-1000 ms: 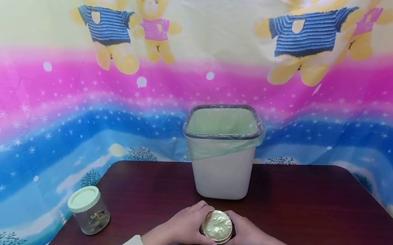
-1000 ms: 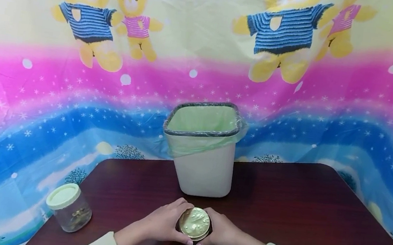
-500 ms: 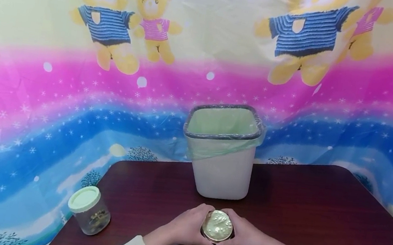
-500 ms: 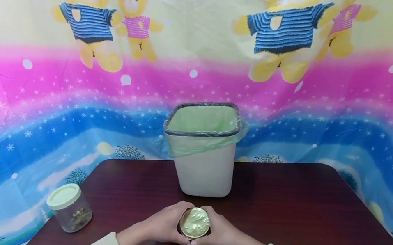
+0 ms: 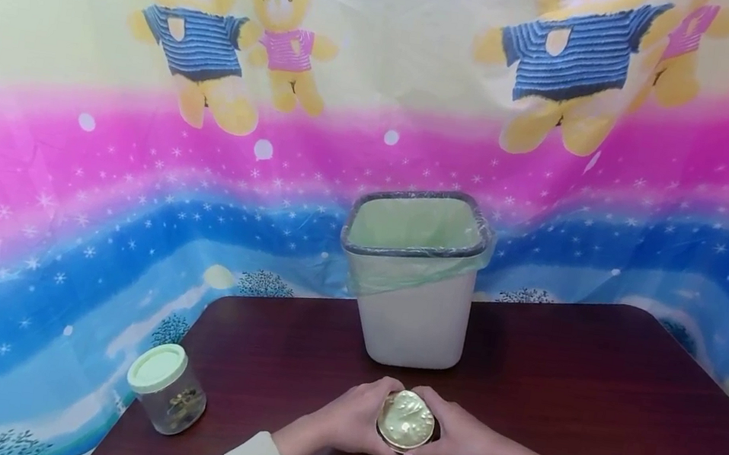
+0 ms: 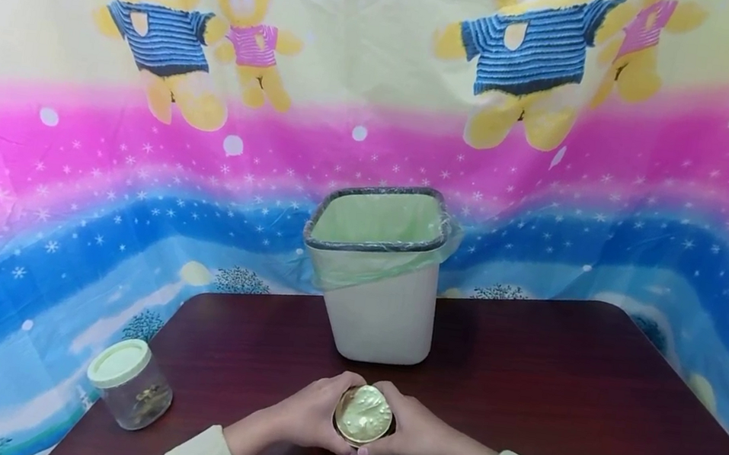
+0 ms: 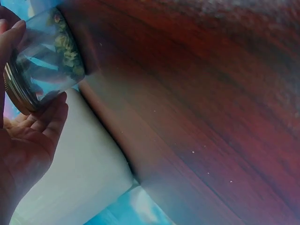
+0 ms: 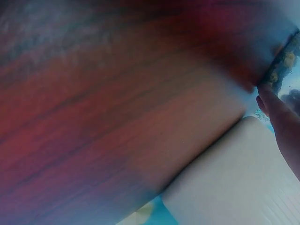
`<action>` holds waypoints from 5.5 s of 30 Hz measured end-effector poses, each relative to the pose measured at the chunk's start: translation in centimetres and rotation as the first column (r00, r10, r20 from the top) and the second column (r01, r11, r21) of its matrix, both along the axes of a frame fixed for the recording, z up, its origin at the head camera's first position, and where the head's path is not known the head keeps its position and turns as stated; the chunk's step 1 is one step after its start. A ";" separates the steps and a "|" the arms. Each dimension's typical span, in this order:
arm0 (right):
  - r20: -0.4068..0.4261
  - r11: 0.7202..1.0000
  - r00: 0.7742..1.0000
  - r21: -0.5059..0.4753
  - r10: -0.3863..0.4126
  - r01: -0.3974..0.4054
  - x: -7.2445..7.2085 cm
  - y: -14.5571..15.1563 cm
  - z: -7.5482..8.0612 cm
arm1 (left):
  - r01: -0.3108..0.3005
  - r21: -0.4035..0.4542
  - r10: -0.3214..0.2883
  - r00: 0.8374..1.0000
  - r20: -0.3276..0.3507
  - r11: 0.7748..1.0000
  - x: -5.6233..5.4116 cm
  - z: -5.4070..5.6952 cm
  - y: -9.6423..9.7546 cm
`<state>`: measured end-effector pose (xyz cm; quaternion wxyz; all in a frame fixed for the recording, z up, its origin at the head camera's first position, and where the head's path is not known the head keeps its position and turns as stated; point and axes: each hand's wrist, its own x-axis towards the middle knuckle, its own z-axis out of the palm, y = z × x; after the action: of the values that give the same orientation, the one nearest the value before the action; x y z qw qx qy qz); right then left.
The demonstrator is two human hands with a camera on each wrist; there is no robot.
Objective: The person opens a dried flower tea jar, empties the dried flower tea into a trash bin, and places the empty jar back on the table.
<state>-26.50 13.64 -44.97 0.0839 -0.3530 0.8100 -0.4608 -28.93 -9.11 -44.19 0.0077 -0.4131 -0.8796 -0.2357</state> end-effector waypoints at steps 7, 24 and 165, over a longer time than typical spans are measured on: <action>0.024 1.000 0.999 0.003 0.027 -0.027 -0.4 0.3 0.2 | 0.023 0.029 -0.024 0.999 0.035 0.999 -0.3 -0.1 0.1; -0.045 0.997 0.998 0.060 0.045 -0.042 -0.9 0.6 0.5 | -0.024 0.117 0.000 0.980 0.198 0.993 -0.2 -0.8 -0.4; 0.322 0.966 0.943 -0.257 0.088 -0.003 -0.7 0.8 -0.1 | -0.166 0.115 0.130 0.954 0.270 0.979 0.2 -1.8 -0.3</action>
<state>-27.20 14.43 -45.04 0.1834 -0.2972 0.7104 -0.6110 -28.73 -9.42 -46.03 -0.0622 -0.3097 -0.8833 -0.3463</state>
